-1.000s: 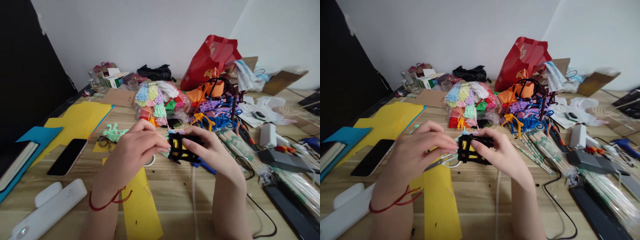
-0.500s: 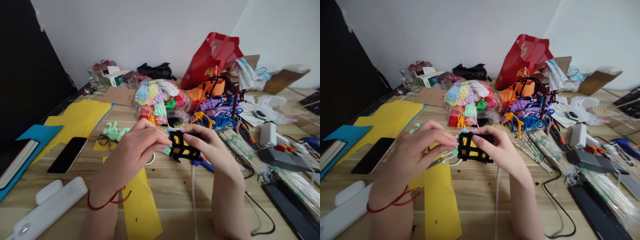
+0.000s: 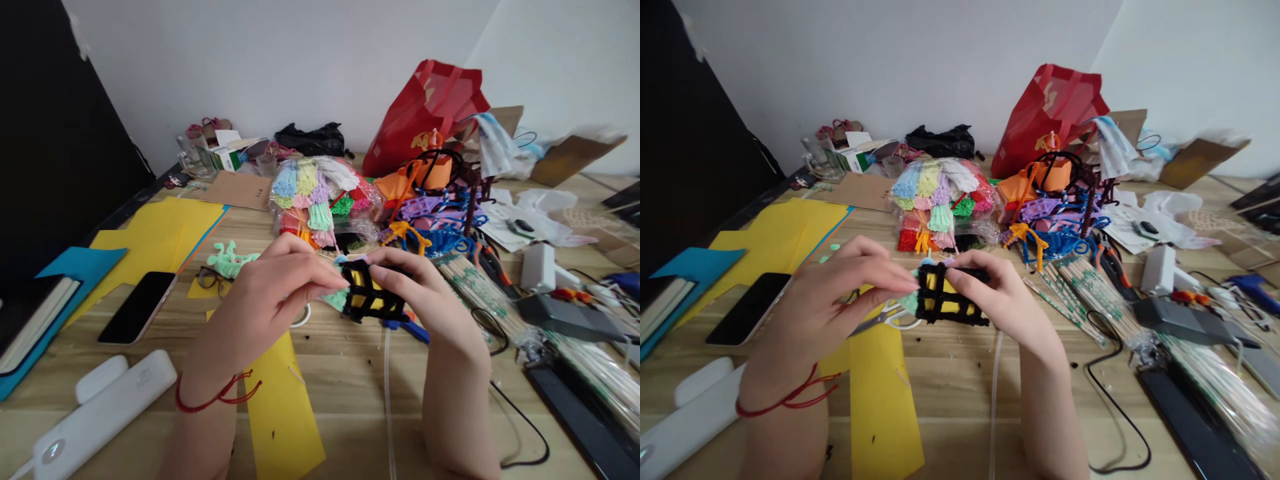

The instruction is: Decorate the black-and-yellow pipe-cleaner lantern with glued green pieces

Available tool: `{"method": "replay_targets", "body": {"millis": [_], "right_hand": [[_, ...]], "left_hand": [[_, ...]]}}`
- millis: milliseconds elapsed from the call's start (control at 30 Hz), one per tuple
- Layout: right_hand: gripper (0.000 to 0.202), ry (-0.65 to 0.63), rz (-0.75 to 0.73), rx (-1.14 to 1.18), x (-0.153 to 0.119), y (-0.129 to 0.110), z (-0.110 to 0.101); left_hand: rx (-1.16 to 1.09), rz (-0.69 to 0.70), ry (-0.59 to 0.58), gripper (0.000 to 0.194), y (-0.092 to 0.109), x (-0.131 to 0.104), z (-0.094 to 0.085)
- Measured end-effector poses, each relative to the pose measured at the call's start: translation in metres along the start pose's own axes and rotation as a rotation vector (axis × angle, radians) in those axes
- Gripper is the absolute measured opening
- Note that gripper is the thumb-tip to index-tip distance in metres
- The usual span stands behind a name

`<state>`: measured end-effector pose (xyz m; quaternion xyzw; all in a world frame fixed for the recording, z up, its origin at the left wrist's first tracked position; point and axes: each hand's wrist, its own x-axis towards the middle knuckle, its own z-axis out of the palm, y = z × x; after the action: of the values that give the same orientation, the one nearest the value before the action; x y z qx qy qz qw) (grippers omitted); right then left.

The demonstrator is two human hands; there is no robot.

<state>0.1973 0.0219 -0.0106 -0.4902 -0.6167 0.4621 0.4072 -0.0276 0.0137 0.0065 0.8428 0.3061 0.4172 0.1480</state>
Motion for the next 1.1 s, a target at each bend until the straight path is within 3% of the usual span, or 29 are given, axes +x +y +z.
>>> {"method": "replay_targets", "body": {"millis": [267, 900, 1100], "right_hand": [[0.02, -0.004, -0.015, 0.0, -0.0018, -0.0028, 0.0004], [0.02, 0.003, -0.023, -0.009, 0.0002, 0.0025, 0.0008], [0.022, 0.051, -0.063, -0.046, 0.0005, 0.0041, -0.0014]], "left_hand": [[0.038, -0.041, -0.038, 0.02, 0.0027, -0.0019, -0.0005], [0.087, -0.041, -0.003, 0.02, 0.0082, -0.0041, 0.0024], [0.054, -0.027, 0.121, 0.025, 0.0101, -0.0044, 0.0024]]}}
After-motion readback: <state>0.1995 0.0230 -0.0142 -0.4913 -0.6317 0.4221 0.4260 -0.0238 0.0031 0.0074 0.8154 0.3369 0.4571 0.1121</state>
